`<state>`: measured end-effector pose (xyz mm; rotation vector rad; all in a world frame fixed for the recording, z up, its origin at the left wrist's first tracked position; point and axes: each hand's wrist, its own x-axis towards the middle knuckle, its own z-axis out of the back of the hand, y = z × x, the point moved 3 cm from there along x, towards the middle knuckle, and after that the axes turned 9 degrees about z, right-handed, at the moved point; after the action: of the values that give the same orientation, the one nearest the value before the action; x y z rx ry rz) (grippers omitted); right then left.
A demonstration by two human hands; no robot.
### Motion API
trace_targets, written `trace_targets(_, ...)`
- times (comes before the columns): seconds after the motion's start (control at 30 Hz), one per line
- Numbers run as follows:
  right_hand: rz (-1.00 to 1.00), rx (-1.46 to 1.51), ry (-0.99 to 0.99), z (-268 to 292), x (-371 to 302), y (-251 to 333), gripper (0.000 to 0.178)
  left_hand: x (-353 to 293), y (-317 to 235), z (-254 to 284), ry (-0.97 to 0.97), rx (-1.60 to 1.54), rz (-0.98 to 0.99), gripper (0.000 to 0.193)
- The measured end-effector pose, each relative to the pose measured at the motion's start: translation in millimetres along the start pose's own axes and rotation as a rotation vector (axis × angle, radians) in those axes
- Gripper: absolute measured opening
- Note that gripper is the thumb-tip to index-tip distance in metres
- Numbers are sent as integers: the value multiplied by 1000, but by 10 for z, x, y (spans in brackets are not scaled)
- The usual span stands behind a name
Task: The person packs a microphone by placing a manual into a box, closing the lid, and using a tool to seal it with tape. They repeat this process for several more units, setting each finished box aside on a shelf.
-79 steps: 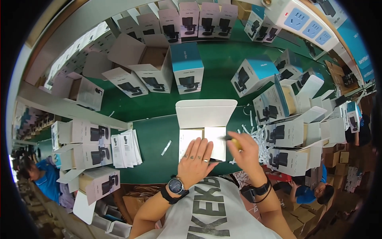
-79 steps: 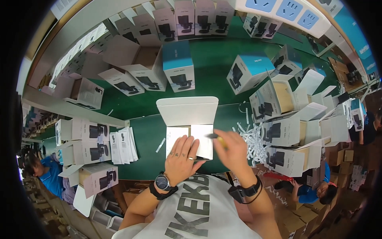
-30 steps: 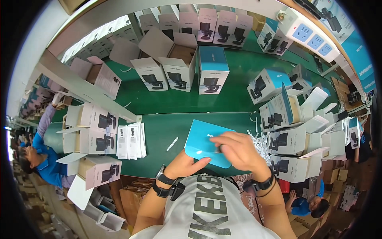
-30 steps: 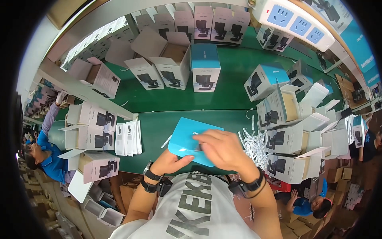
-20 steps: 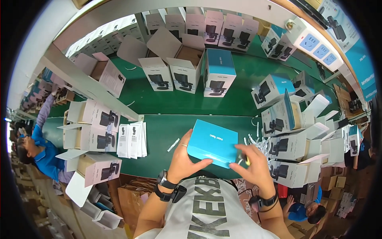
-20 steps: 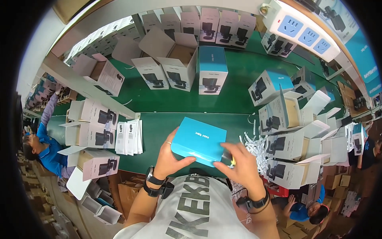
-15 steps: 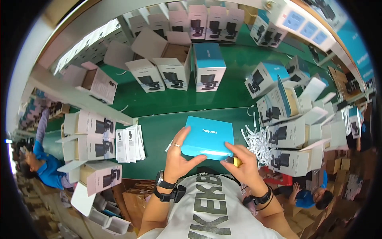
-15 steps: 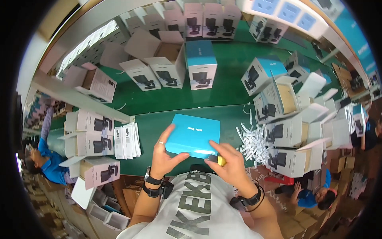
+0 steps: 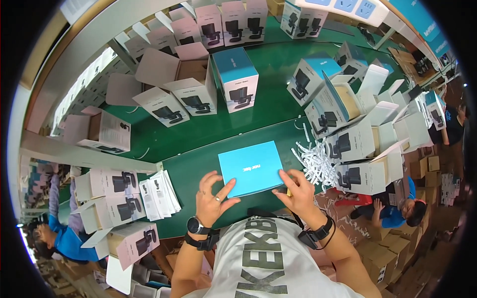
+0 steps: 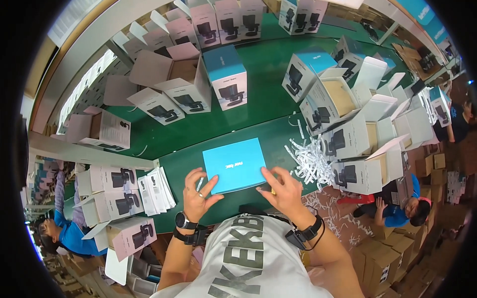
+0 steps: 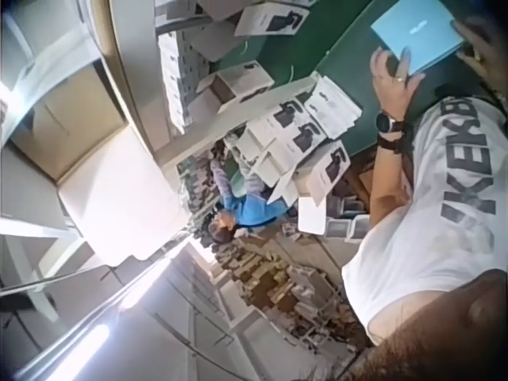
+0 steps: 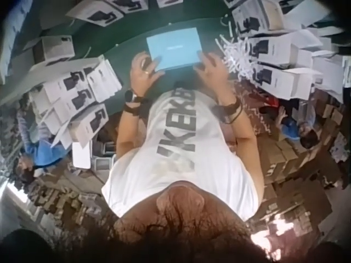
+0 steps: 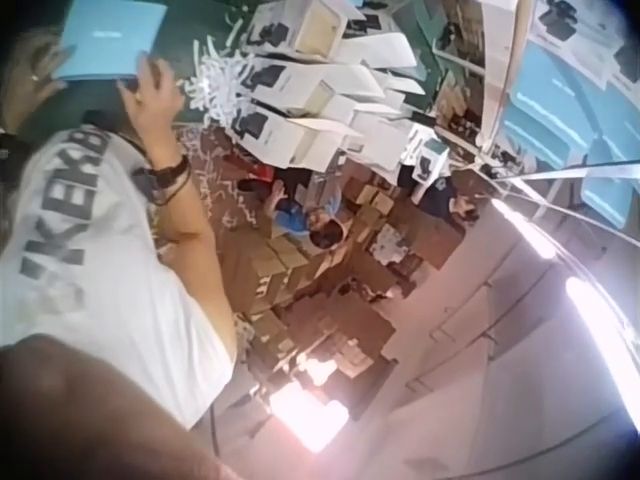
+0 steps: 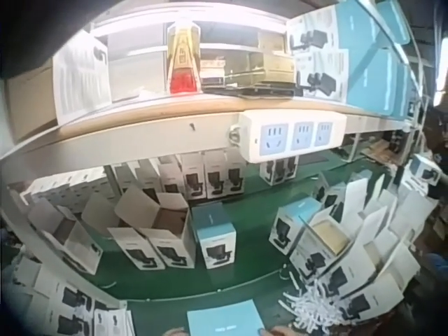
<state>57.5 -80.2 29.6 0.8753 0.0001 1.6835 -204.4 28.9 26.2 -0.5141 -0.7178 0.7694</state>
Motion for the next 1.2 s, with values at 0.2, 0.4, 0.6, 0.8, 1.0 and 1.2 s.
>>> trace_targets(0.2, 45, -54, -12, -6, 25, -53, 75, 393, -518, 88, 114, 232, -71, 61)
trace_targets(0.4, 42, -1, -12, -112, -81, -120, 78, 533, -655, -499, 408, 456, -160, 74)
trace_targets(0.6, 36, 86, -30, -49, 24, -188, 62, 493, -608, -560, 394, 528, -176, 76)
trace_targets(0.8, 78, 192, -135, -91, 52, -294, 43, 708, -530, -391, 360, 388, -185, 77)
trace_targets(1.0, -22, 360, -126, -192, 111, -362, 38, 847, -444, -86, 233, 441, -71, 91)
trace_targets(1.2, -567, 729, -42, -448, -336, -678, 21, 879, 565, 765, -54, 530, 351, 89)
